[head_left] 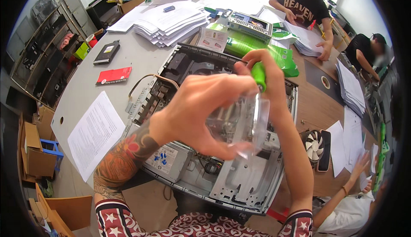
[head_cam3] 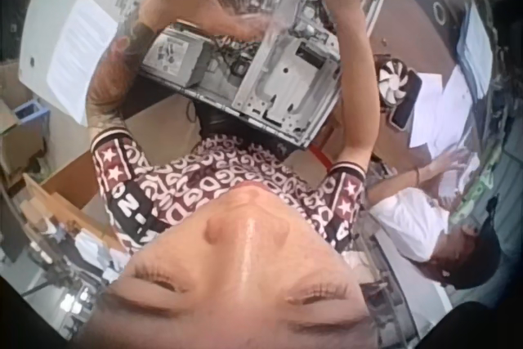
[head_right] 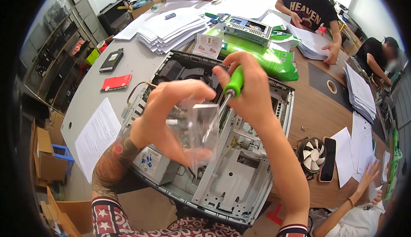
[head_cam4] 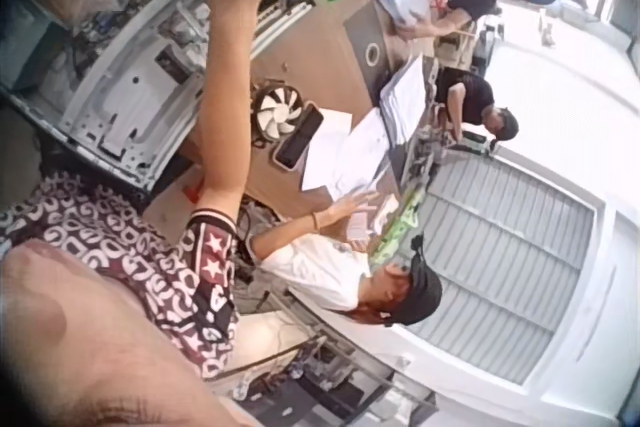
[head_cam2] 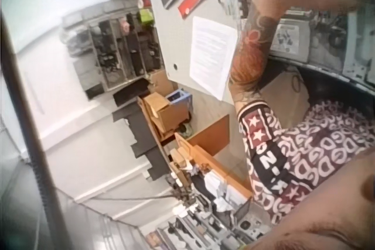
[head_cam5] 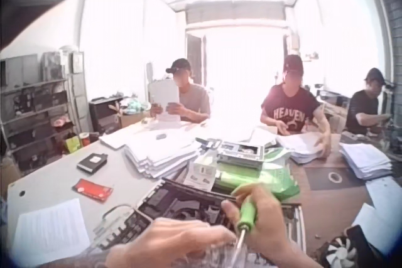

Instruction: The person uses a screwdriver to tighten a screw on a clear plastic component within a computer case and then places the component inside the case.

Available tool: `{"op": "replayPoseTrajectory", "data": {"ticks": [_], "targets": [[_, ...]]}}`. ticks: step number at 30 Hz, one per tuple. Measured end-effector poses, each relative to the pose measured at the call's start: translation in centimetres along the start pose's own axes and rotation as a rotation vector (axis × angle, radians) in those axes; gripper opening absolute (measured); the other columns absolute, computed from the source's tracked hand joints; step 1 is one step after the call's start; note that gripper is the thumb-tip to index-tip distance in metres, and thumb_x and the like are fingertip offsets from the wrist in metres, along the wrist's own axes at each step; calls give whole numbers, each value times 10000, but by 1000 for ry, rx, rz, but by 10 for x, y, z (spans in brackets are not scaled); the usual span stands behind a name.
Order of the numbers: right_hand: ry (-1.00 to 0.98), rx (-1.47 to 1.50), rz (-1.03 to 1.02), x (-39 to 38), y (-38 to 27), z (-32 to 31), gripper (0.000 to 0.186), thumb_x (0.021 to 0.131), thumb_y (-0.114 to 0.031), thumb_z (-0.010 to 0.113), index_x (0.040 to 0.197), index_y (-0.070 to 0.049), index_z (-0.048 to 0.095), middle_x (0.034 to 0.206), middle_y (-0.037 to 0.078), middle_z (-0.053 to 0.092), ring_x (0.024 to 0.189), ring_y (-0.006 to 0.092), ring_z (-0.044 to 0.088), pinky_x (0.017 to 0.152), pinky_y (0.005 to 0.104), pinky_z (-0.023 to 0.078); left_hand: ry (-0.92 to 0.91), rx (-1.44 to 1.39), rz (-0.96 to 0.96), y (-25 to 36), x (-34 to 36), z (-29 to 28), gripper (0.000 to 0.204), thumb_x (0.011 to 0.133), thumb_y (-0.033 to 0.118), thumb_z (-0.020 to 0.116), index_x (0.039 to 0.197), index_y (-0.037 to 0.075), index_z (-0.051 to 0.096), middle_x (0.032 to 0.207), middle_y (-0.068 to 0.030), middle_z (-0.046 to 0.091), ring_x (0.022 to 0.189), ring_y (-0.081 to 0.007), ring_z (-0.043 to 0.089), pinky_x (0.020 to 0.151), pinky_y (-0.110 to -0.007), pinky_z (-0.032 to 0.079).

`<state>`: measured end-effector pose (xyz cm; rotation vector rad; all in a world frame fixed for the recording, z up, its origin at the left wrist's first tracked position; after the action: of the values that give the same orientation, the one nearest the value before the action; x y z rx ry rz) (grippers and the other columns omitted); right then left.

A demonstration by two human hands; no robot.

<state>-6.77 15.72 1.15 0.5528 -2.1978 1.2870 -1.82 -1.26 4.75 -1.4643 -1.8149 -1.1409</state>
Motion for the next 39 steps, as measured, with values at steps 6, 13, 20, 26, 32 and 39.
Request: {"op": "replayPoseTrajectory", "data": {"ticks": [6,13,20,26,32,39], "targets": [[-248,92,-73,-8,-17,16,349,798,-222,794,968,-58,536,587,48,497,492,201,482,502,334,391,269,212,58,15,-2,-14,682,638,328,864,1136,-13,545,793,-89,628,596,-201,597,523,-296,493],[-59,153,-136,-11,-26,5,359,761,-199,828,949,-68,551,594,36,573,515,95,522,507,233,407,480,622,15,-18,2,-58,737,584,314,886,1171,12,558,866,-82,632,629,-146,584,551,-272,500],[270,-148,-93,-4,-23,-12,311,716,-109,832,902,-71,585,739,64,618,651,173,587,600,297,454,218,750,-237,-31,-2,-65,679,608,254,852,1206,68,591,667,-13,519,582,-93,501,528,-239,432],[354,-382,-158,3,-6,-25,278,721,-106,808,908,-65,606,888,69,563,880,270,505,774,383,406,-132,432,-362,-28,-2,-50,665,597,239,851,1196,63,623,676,-13,543,581,-92,485,521,-246,415],[280,-280,-234,3,-4,-16,244,782,-167,782,929,-62,618,884,87,562,865,273,520,758,385,410,-225,-6,-215,-16,-2,-18,664,583,270,844,1152,4,628,752,-45,612,601,-132,561,516,-272,441],[-236,163,-111,-5,-28,5,297,768,-226,814,927,-72,617,626,33,515,614,155,493,565,306,386,228,177,278,18,10,-12,653,684,349,821,1198,1,618,674,-17,548,536,-151,525,477,-283,439]]}}
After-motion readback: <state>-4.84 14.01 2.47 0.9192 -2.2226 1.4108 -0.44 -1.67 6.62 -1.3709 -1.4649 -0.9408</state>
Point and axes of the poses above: each hand's wrist, its own x-axis towards the middle knuckle, its own z-axis out of the palm, y = z × x, the point moved 3 cm from there along x, towards the middle knuckle
